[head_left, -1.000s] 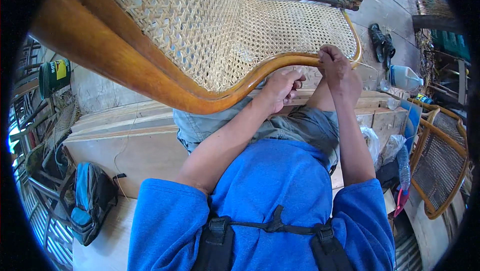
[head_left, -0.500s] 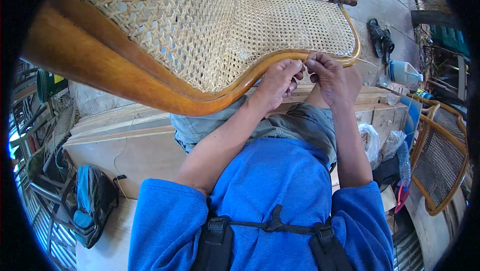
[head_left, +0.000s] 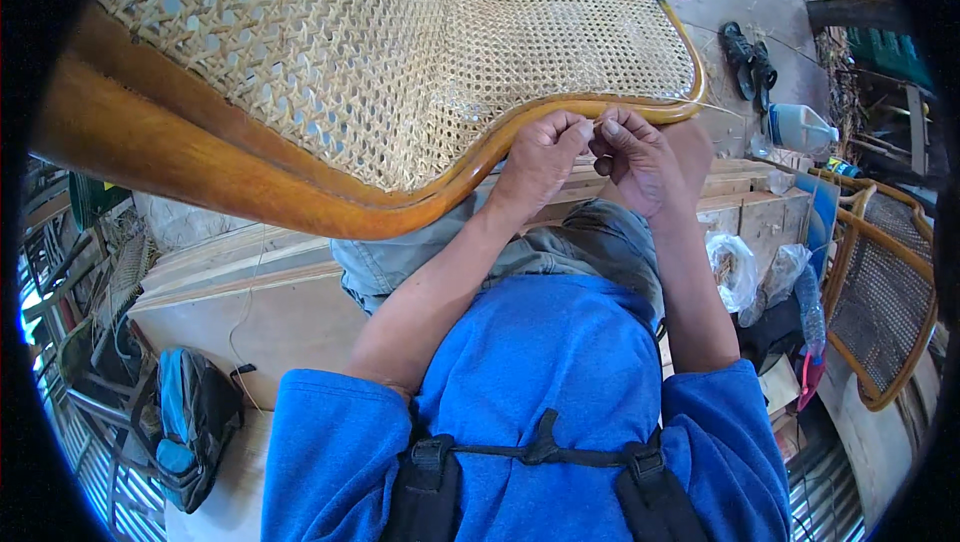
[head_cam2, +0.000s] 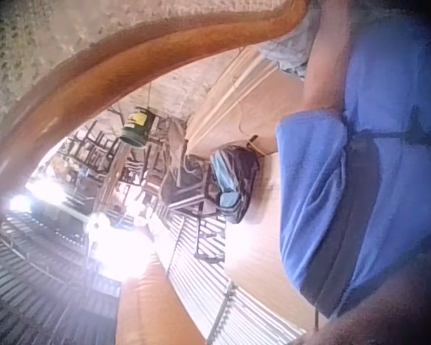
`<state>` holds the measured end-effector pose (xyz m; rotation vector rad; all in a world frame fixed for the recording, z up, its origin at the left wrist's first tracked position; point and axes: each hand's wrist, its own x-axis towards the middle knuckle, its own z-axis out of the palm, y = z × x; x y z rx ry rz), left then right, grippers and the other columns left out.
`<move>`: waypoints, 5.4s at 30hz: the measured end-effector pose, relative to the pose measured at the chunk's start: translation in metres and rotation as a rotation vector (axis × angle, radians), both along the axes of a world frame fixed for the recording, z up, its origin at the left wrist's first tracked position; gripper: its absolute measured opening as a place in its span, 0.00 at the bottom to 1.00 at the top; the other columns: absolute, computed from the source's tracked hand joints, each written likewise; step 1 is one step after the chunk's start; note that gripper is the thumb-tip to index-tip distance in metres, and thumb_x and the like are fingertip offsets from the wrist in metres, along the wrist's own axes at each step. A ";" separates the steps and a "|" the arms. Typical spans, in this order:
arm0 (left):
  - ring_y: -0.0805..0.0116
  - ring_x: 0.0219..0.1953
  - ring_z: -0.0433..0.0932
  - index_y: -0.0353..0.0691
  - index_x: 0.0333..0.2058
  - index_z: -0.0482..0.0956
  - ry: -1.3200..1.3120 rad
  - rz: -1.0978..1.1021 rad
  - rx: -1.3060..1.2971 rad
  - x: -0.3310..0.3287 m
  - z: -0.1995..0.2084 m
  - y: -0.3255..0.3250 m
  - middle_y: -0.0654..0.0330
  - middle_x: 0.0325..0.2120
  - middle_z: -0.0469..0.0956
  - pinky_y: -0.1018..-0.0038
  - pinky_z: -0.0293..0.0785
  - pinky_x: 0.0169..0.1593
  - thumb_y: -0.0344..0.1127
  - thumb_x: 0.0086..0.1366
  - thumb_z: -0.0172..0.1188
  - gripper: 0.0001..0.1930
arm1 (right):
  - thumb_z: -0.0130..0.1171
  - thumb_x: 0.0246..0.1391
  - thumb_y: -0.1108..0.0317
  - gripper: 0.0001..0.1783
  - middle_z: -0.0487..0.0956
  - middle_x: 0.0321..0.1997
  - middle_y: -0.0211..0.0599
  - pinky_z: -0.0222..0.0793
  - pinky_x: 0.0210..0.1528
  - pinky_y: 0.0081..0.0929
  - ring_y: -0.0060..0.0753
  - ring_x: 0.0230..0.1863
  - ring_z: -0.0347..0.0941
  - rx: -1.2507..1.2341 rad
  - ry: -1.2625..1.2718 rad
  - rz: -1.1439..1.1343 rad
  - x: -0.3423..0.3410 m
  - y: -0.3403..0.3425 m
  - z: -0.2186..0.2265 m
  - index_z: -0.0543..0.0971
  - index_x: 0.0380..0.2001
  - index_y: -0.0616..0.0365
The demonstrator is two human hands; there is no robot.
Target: The person is weaving a cane seat for a wooden chair. They use a hammer to tap the cane strips into the grooves of the chair frame and pull the strips tight with their hands to secure the weave.
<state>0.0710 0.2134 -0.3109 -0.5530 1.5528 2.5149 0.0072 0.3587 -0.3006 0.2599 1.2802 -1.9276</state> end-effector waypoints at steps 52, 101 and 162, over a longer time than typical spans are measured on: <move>0.63 0.31 0.76 0.30 0.32 0.77 -0.051 -0.278 -0.557 0.001 -0.021 0.006 0.51 0.26 0.77 0.68 0.70 0.38 0.37 0.59 0.54 0.13 | 0.51 0.53 0.67 0.06 0.79 0.32 0.37 0.71 0.36 0.31 0.41 0.33 0.76 1.087 1.365 0.229 -0.037 -0.002 -0.046 0.77 0.33 0.51; 0.55 0.31 0.76 0.33 0.31 0.76 0.000 -0.274 -0.634 0.006 -0.027 0.005 0.45 0.25 0.75 0.62 0.70 0.38 0.40 0.58 0.53 0.14 | 0.53 0.50 0.72 0.04 0.75 0.28 0.37 0.69 0.35 0.34 0.41 0.32 0.73 1.029 1.475 0.264 -0.043 0.004 -0.063 0.74 0.31 0.55; 0.55 0.30 0.77 0.33 0.33 0.77 -0.039 -0.292 -0.647 0.005 -0.030 0.006 0.46 0.24 0.77 0.63 0.71 0.37 0.42 0.57 0.53 0.16 | 0.48 0.56 0.66 0.06 0.75 0.33 0.38 0.70 0.36 0.37 0.44 0.36 0.73 1.088 1.443 0.489 -0.058 -0.002 -0.049 0.73 0.34 0.54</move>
